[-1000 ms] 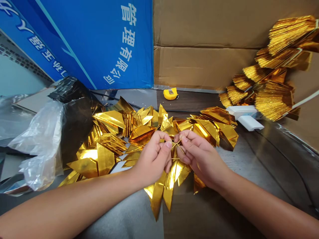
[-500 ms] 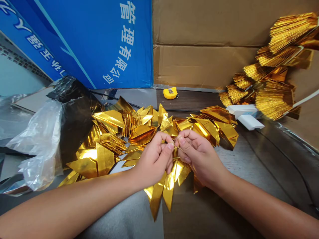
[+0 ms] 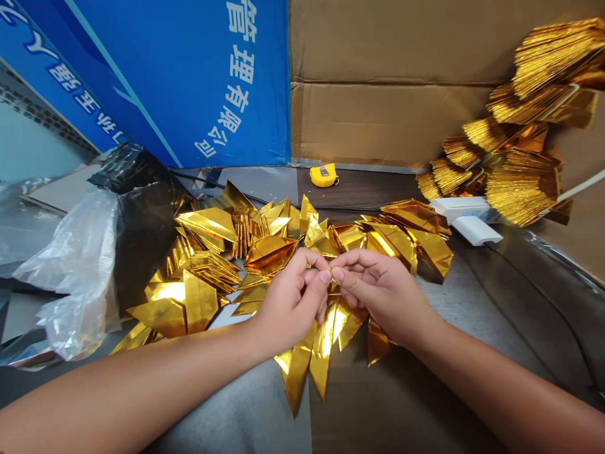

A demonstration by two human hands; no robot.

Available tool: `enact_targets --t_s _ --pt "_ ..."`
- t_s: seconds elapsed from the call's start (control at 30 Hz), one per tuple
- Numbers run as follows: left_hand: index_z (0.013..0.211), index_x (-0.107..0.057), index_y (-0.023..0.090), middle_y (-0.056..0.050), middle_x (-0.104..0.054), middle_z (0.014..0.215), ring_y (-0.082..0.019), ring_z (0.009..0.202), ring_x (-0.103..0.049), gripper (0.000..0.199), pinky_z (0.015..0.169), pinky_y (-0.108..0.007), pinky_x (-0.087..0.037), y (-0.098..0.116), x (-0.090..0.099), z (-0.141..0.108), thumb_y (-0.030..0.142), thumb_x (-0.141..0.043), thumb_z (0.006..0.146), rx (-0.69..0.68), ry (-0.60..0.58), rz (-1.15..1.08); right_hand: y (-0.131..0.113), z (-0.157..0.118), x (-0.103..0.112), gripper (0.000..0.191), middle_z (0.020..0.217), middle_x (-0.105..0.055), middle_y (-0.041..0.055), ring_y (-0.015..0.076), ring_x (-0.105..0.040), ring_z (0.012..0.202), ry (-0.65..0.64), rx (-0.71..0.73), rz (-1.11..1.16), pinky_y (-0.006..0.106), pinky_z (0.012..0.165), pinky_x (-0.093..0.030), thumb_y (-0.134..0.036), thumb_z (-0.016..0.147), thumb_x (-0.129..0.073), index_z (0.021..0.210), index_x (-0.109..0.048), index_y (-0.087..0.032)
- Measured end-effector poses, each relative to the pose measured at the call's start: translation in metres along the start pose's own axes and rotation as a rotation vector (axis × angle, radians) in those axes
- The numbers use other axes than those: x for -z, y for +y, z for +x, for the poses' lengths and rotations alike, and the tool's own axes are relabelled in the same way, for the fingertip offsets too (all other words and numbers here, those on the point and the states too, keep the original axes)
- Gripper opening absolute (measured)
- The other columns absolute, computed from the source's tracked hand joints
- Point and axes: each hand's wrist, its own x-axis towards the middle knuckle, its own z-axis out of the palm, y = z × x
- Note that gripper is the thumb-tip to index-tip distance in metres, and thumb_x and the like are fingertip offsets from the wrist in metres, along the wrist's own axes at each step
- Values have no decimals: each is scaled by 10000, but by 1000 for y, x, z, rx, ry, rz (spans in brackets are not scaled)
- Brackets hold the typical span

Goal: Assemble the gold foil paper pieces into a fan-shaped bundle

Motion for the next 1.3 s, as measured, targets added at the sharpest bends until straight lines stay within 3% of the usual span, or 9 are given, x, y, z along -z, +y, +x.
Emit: enact_targets --t_s 0.23,0.43,0.67,0.87,1.3 --pt "976 -465 179 91 -488 543 -46 451 -496 163 475 -144 -402 2 2 0 331 -501 1024 -59 -15 37 2 3 7 358 623 -596 -61 45 -495 477 -76 -79 186 179 450 -359 -376 733 -896 842 -624 -171" --pt "966 -498 171 88 -514 544 -38 439 -517 176 479 -134 -424 2 5 4 332 -564 995 -44 -69 -63 3 5 12 378 600 -600 -72 40 -483 458 -162 -82 248 166 456 -360 -358 757 -890 860 -574 -178" --pt "949 -521 165 76 -552 525 -48 428 -537 298 454 -134 -431 4 8 7 423 -669 925 137 -109 -218 2 5 14 370 570 -581 -78 41 -486 443 -204 -69 218 146 430 -320 -347 785 -870 845 -544 -183" --pt "946 -550 160 68 -568 524 -42 433 -530 304 447 -126 -408 8 10 9 413 -707 890 231 -104 -216 2 5 17 393 589 -582 -74 51 -495 445 -209 -66 181 156 421 -331 -337 749 -893 836 -540 -188" --pt "894 -540 147 63 -556 520 -44 434 -520 241 460 -143 -383 14 7 7 346 -674 868 223 -33 -13 -2 5 19 362 584 -576 -64 67 -540 470 -196 1 16 187 446 -419 -361 758 -882 807 -570 -185"
